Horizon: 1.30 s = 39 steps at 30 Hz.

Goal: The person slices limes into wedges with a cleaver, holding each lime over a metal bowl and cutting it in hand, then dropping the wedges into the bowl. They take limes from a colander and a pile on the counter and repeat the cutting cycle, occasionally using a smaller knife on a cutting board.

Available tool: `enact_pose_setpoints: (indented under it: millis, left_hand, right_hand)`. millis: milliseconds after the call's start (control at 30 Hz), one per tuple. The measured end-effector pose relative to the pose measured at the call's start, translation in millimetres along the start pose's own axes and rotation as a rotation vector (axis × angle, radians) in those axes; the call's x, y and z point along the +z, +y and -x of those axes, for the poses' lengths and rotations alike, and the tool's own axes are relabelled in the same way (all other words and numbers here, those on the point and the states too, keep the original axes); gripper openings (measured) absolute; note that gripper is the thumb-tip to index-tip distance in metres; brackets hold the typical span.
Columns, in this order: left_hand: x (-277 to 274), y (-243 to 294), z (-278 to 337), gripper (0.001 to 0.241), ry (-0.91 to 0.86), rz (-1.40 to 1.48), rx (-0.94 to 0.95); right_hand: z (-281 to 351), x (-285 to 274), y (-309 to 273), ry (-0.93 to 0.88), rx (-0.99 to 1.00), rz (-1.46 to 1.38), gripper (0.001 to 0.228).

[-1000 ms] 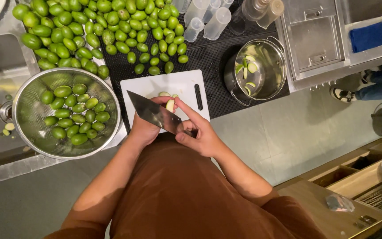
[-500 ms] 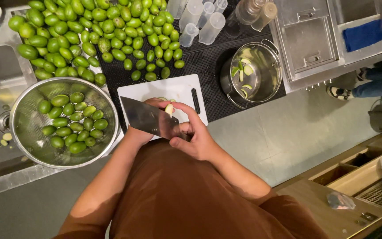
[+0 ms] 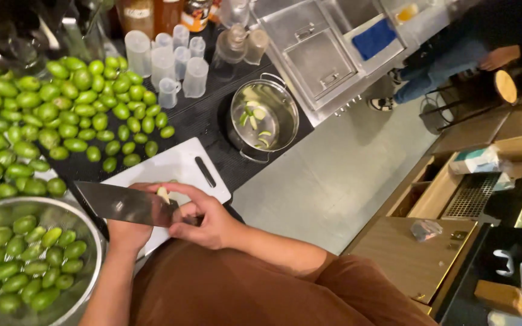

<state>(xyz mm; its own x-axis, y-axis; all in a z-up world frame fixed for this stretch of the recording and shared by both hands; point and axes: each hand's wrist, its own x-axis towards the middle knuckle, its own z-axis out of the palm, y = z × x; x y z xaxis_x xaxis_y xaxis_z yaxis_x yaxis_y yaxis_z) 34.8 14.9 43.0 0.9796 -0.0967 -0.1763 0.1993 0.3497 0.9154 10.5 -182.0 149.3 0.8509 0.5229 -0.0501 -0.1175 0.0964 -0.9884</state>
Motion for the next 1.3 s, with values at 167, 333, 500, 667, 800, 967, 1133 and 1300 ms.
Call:
enact_pose_setpoints:
  millis: [167, 333, 500, 667, 800, 967, 1133, 1300]
  left_hand:
    - [-11, -37, -15, 0.025, -0.04, -0.03, -0.024]
    - [-12, -43, -21, 0.028, -0.051, 0.174, -0.141]
    - [25, -7, -13, 0.036, 0.026, -0.111, 0.021]
    - [36, -13, -19, 0.02, -0.035, 0.035, -0.003]
    - [42, -10, -16, 0.028, 0.032, -0.011, -0.054]
    - [35, -6, -13, 0.039, 0.007, -0.061, -0.061]
    - [13, -38, -15, 0.045, -0.116, 0.299, -0.097]
    - [-2, -58, -15, 0.053, -0.13, 0.323, -0.144]
  right_hand:
    - [3, -7, 6, 0.07, -0.041, 0.026, 0.08]
    - [7, -7, 11, 0.15, -0.141, 0.259, 0.076]
    - [12, -10, 40, 0.256, 0.024, 0.0, 0.06]
    - [12, -21, 29, 0.257, -0.121, 0.124, 0.069]
    - [14, -26, 17, 0.266, -0.192, 0.349, 0.071]
    - [12, -28, 14, 0.25, -0.154, 0.289, 0.072]
    - [10, -37, -1, 0.166, -0.126, 0.279, 0.074]
    - [13, -41, -9, 0.075, -0.004, 0.292, 0.075]
